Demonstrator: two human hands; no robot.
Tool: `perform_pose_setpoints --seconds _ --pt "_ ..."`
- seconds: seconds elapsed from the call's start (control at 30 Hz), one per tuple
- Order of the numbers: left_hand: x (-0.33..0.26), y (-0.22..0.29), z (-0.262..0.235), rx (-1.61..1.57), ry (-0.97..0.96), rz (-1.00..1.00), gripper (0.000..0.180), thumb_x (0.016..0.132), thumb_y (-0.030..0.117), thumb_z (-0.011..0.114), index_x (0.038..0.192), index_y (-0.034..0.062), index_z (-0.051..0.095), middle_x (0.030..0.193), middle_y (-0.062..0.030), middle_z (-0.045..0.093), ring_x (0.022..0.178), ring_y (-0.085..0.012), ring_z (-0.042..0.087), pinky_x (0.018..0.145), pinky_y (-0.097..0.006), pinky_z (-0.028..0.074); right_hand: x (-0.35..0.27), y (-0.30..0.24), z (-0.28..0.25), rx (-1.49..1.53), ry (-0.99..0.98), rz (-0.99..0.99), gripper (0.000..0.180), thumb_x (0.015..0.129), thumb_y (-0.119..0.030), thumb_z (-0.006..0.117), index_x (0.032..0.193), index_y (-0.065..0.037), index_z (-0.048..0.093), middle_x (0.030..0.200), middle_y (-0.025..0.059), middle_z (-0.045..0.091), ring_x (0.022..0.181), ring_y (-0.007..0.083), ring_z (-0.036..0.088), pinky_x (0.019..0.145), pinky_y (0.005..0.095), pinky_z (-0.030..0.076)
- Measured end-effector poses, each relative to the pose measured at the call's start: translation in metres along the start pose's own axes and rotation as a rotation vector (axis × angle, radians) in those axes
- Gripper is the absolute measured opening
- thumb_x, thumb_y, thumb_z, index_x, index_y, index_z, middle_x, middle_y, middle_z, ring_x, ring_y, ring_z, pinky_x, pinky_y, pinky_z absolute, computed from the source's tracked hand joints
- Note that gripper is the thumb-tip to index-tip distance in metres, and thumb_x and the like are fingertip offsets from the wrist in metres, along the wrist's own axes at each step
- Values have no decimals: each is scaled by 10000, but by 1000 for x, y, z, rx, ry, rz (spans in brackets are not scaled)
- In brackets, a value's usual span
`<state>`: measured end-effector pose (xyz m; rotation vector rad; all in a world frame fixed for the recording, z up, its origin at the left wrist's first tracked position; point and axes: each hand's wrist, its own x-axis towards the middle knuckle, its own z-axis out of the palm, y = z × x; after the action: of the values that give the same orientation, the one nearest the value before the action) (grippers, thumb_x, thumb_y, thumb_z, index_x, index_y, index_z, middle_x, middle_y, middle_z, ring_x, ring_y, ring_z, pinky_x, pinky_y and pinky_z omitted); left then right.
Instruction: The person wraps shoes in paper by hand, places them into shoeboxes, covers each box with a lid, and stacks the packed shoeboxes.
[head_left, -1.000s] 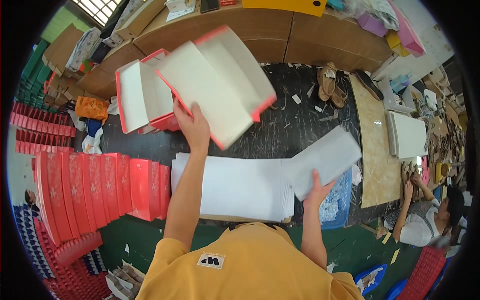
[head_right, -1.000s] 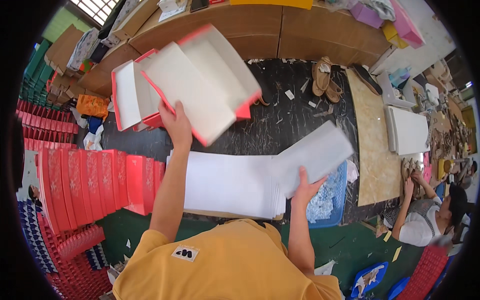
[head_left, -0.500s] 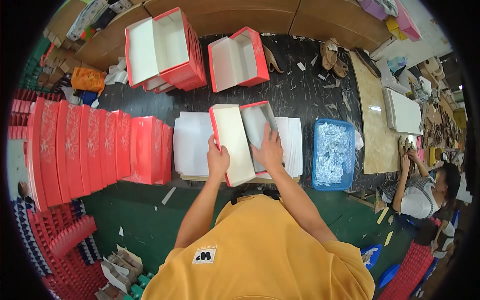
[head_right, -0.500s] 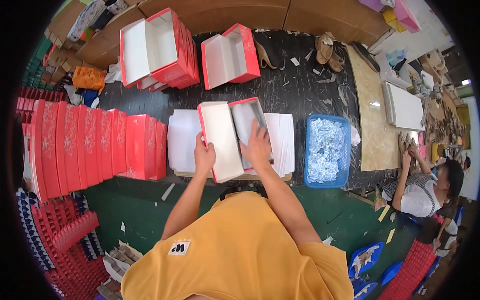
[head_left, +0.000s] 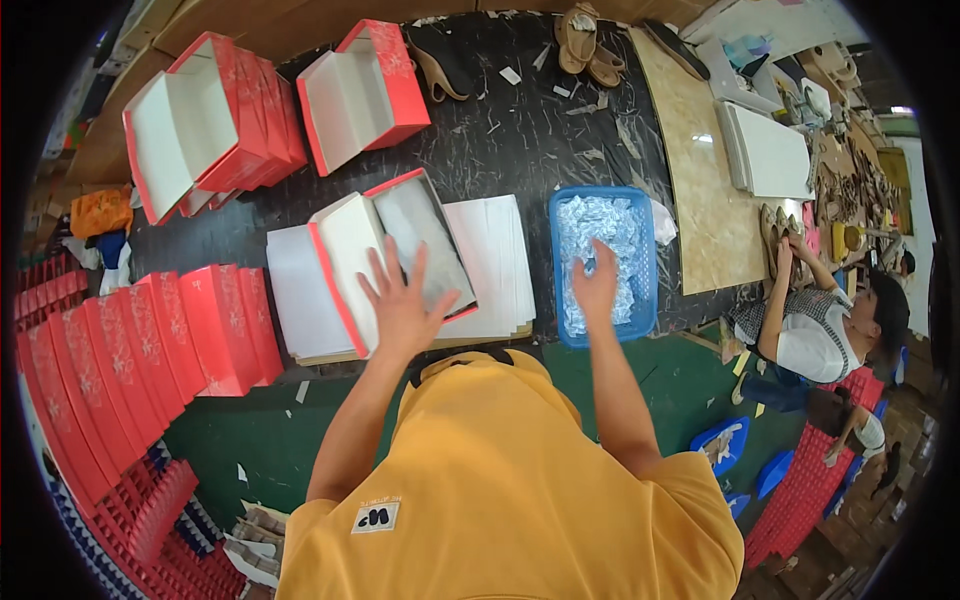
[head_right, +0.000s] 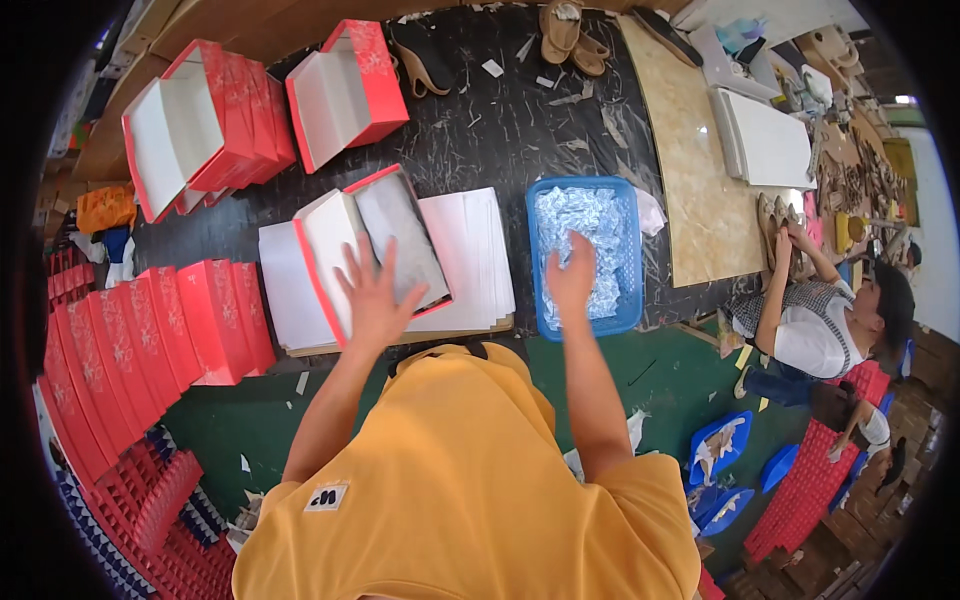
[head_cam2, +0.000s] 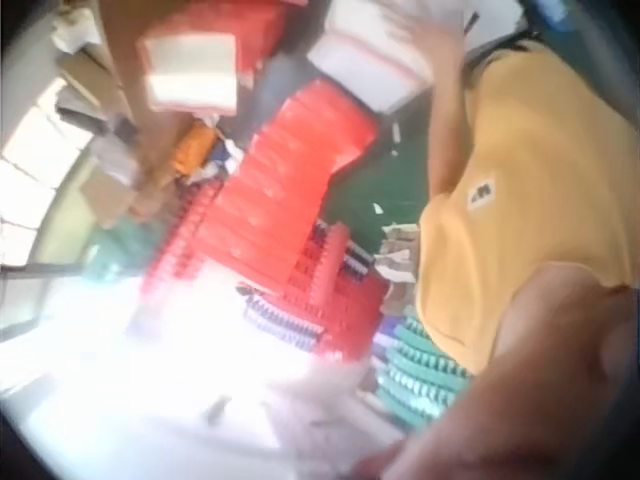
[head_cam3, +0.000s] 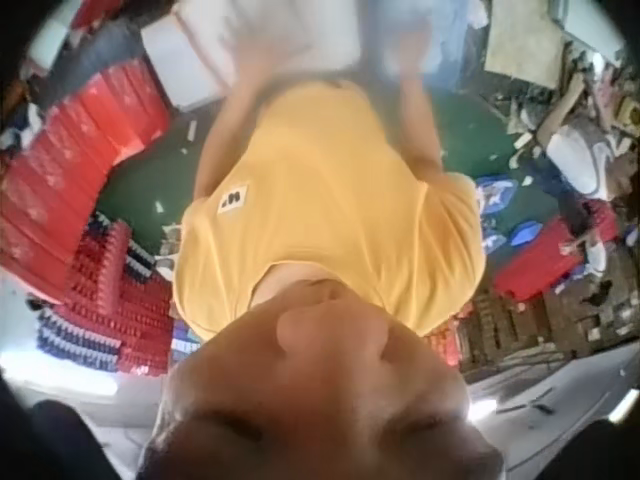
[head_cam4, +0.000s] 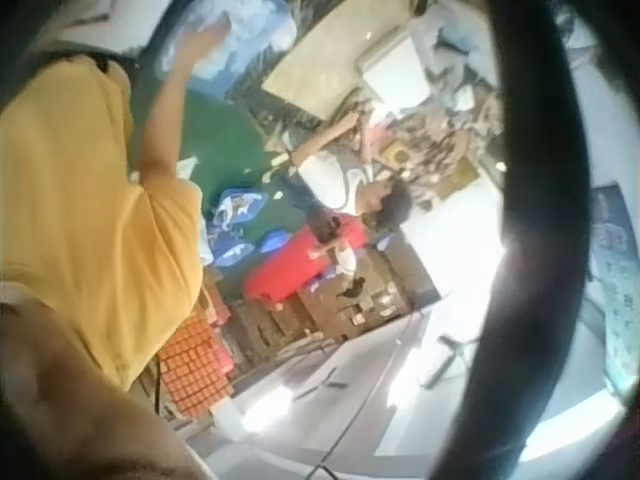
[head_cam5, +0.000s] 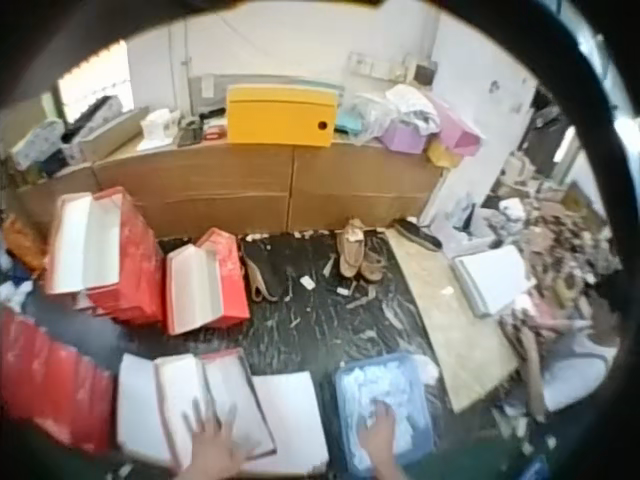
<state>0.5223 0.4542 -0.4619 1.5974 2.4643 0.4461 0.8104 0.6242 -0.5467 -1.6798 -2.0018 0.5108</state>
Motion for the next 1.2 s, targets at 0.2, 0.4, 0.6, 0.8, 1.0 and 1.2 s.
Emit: perform_pose_setpoints --seconds 0.2,0.4,0.6,0.8,1.0,1.2 --pt "-7 -8 63 194 -216 86 868 930 581 620 1616 161 294 1672 -256 134 1510 -515 184 1131 -772 100 -32 90 -9 -30 -323 214 231 854 -148 744 1076 -92 721 1025 217 706 997 410 677 849 473 533" --pt "1 -11 56 236 -270 95 857 930 556 628 1612 161 293 1670 -257 143 1517 -460 221 1125 -780 109 -16 133 -20 154 -102 234 120 888 -104 711 981 -28 726 696 70 655 589 140 568 558 335 445" --pt "-19 -69 7 18 196 -293 979 836 386 784 1598 56 265 1594 -273 295 1459 -429 334 1169 -625 253 12 152 -27 433 91 446 112 888 -117 705 962 -50 754 698 44 640 626 120 557 597 317 447" --pt "-22 -188 20 -725 -45 -615 788 848 176 731 1499 -100 384 1136 -239 704 994 -267 696 860 -357 552 41 151 -39 421 253 316 121 939 -64 658 1021 3 718 780 47 666 672 110 594 604 279 467" --pt "-9 -150 -46 -863 -70 -512 557 869 124 692 1372 -73 555 1034 -152 735 867 -172 682 775 -328 551 33 -54 -24 908 -88 239 206 968 -47 599 1155 8 665 823 65 635 670 136 601 611 285 502" --pt "11 -135 -27 -767 -26 -432 464 871 92 631 1315 -41 596 1041 -137 734 913 -180 671 837 -326 533 10 126 16 -400 307 248 383 854 -284 777 1122 -26 685 881 197 697 767 340 690 698 451 534"
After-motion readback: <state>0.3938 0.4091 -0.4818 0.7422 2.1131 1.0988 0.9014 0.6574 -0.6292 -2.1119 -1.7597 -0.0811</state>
